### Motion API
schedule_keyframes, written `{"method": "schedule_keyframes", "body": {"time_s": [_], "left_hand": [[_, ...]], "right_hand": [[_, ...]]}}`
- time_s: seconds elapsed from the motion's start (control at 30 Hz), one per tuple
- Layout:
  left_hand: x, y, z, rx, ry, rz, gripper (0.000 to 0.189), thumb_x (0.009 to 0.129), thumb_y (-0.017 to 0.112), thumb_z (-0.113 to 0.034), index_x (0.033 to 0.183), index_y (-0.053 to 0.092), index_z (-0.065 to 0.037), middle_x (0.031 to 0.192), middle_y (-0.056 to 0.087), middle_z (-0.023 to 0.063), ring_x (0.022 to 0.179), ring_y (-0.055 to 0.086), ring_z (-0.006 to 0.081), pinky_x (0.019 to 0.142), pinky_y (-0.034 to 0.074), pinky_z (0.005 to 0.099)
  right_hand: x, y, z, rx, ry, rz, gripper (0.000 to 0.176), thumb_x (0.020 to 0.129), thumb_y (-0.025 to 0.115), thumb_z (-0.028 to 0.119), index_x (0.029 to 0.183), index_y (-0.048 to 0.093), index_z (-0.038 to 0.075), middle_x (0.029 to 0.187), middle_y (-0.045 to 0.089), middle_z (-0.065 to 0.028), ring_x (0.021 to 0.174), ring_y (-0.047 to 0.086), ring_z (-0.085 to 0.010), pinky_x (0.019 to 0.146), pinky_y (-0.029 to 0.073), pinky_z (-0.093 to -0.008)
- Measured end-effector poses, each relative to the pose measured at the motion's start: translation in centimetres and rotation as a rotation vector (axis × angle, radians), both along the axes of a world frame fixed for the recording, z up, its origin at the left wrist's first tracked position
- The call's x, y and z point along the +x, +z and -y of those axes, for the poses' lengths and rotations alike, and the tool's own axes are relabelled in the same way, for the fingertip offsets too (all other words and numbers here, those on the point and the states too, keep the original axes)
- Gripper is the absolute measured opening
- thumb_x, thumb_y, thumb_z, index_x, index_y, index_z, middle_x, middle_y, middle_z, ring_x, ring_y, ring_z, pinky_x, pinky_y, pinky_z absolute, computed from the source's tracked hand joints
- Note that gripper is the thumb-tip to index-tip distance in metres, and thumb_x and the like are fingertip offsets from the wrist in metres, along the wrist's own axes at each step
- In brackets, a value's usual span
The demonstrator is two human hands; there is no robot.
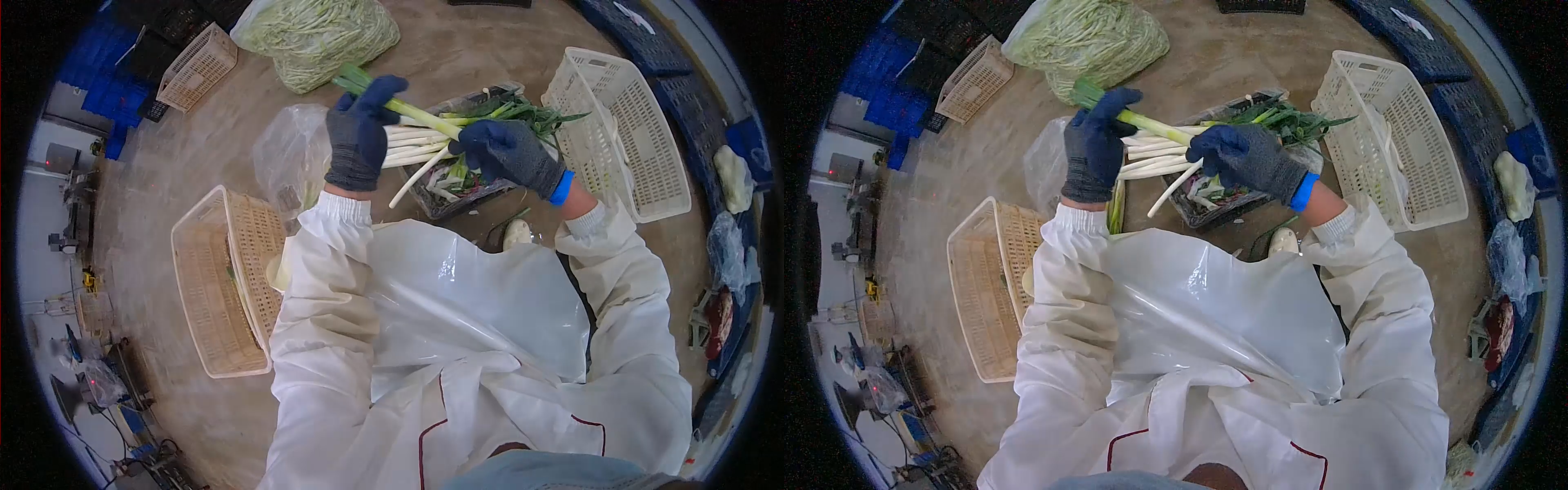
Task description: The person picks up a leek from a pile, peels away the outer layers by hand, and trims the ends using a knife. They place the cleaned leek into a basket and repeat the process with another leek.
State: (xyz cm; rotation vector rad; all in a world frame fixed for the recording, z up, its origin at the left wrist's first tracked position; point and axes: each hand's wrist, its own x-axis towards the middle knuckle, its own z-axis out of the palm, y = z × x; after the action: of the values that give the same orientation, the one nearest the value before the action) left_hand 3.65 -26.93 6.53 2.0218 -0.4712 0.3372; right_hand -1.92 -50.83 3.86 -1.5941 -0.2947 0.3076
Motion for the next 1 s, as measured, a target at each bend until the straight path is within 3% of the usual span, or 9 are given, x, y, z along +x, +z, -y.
{"method": "schedule_keyframes", "body": {"time_s": [0.2, 0.23, 0.33, 0.37, 0.4, 0.47, 0.6, 0.87, 1.0], "left_hand": [[5.6, -2.2, -7.7, -0.83, -0.032, -0.187, 0.02, 0.09, 0.052, -0.005, 0.105, 0.064, -0.004, 0.087, 0.063, 0.0043, 0.08, 0.059, 0.0148, 0.073, 0.049, 0.0272], [4.3, -2.2, -7.6, -0.271, 0.295, 0.023, 0.022, 0.093, 0.051, -0.013, 0.109, 0.062, -0.003, 0.089, 0.063, 0.003, 0.076, 0.057, 0.0121, 0.068, 0.048, 0.0265], [2.7, -1.9, -3.0, -0.783, -0.101, -0.456, 0.021, 0.093, 0.052, -0.014, 0.108, 0.063, -0.005, 0.088, 0.063, 0.0024, 0.072, 0.058, 0.0124, 0.065, 0.048, 0.0265], [1.0, -2.0, -0.3, -0.669, -0.124, -0.589, 0.023, 0.089, 0.054, -0.008, 0.111, 0.063, -0.005, 0.082, 0.064, 0.0055, 0.077, 0.061, 0.0124, 0.068, 0.049, 0.0266], [-0.4, -2.6, 1.5, 0.047, -0.304, 0.018, 0.023, 0.091, 0.052, -0.008, 0.112, 0.062, -0.006, 0.087, 0.065, 0.0087, 0.078, 0.063, 0.0144, 0.067, 0.048, 0.027], [-1.7, -0.5, 2.7, 0.339, -0.36, 0.032, 0.022, 0.095, 0.049, -0.01, 0.113, 0.06, -0.005, 0.093, 0.066, 0.0112, 0.078, 0.063, 0.0182, 0.067, 0.048, 0.0282], [4.7, -1.4, -5.0, -1.31, -0.53, -0.713, 0.023, 0.096, 0.053, -0.021, 0.11, 0.055, -0.003, 0.115, 0.062, 0.0201, 0.112, 0.057, 0.0328, 0.078, 0.054, 0.036], [4.9, -2.2, -8.5, -1.1, -0.356, -0.416, 0.02, 0.094, 0.055, -0.021, 0.109, 0.058, -0.008, 0.117, 0.061, 0.0213, 0.113, 0.055, 0.0338, 0.073, 0.054, 0.034], [4.4, -0.8, -8.4, -1.233, -0.413, -0.674, 0.03, 0.094, 0.054, -0.024, 0.117, 0.058, -0.004, 0.121, 0.06, 0.0182, 0.108, 0.058, 0.0247, 0.071, 0.051, 0.0322]], "right_hand": [[0.5, 0.8, 1.2, -0.336, -0.122, 0.28, 0.022, 0.095, 0.049, 0.011, 0.108, 0.066, 0.005, 0.084, 0.066, -0.0028, 0.065, 0.057, -0.007, 0.057, 0.048, -0.023], [1.1, 0.0, 1.9, -0.419, -0.146, 0.323, 0.021, 0.094, 0.051, 0.01, 0.106, 0.067, 0.006, 0.083, 0.067, -0.0028, 0.064, 0.057, -0.009, 0.06, 0.049, -0.0255], [1.7, -0.5, 1.7, -0.576, -0.203, 0.704, 0.019, 0.093, 0.055, 0.013, 0.107, 0.067, 0.007, 0.082, 0.066, -0.0056, 0.066, 0.06, -0.0123, 0.062, 0.049, -0.0279], [1.4, 0.3, 1.3, -0.678, -0.182, 0.668, 0.025, 0.091, 0.059, 0.025, 0.107, 0.066, 0.008, 0.085, 0.066, -0.0117, 0.07, 0.063, -0.0214, 0.064, 0.05, -0.0325], [0.8, 1.2, 0.5, -0.798, -0.177, 0.712, 0.028, 0.086, 0.06, 0.034, 0.1, 0.065, 0.01, 0.086, 0.064, -0.0157, 0.078, 0.062, -0.0342, 0.068, 0.048, -0.0435], [0.8, 0.6, 0.5, -0.848, -0.146, 0.785, 0.03, 0.087, 0.058, 0.037, 0.102, 0.063, 0.011, 0.089, 0.064, -0.014, 0.078, 0.062, -0.0345, 0.07, 0.048, -0.0448], [2.0, 1.1, 4.2, -0.885, -0.175, 0.784, 0.033, 0.088, 0.059, 0.037, 0.11, 0.063, 0.013, 0.094, 0.066, -0.0136, 0.086, 0.063, -0.0346, 0.077, 0.049, -0.0445], [2.4, 2.0, 7.7, -0.195, -0.101, 0.178, 0.026, 0.09, 0.057, 0.009, 0.115, 0.06, 0.005, 0.091, 0.066, -0.008, 0.083, 0.064, -0.017, 0.074, 0.053, -0.0306], [2.5, 2.4, 7.3, -0.111, -0.075, 0.103, 0.025, 0.093, 0.054, 0.008, 0.117, 0.06, 0.003, 0.088, 0.066, -0.006, 0.067, 0.061, -0.01, 0.062, 0.053, -0.0242]]}}
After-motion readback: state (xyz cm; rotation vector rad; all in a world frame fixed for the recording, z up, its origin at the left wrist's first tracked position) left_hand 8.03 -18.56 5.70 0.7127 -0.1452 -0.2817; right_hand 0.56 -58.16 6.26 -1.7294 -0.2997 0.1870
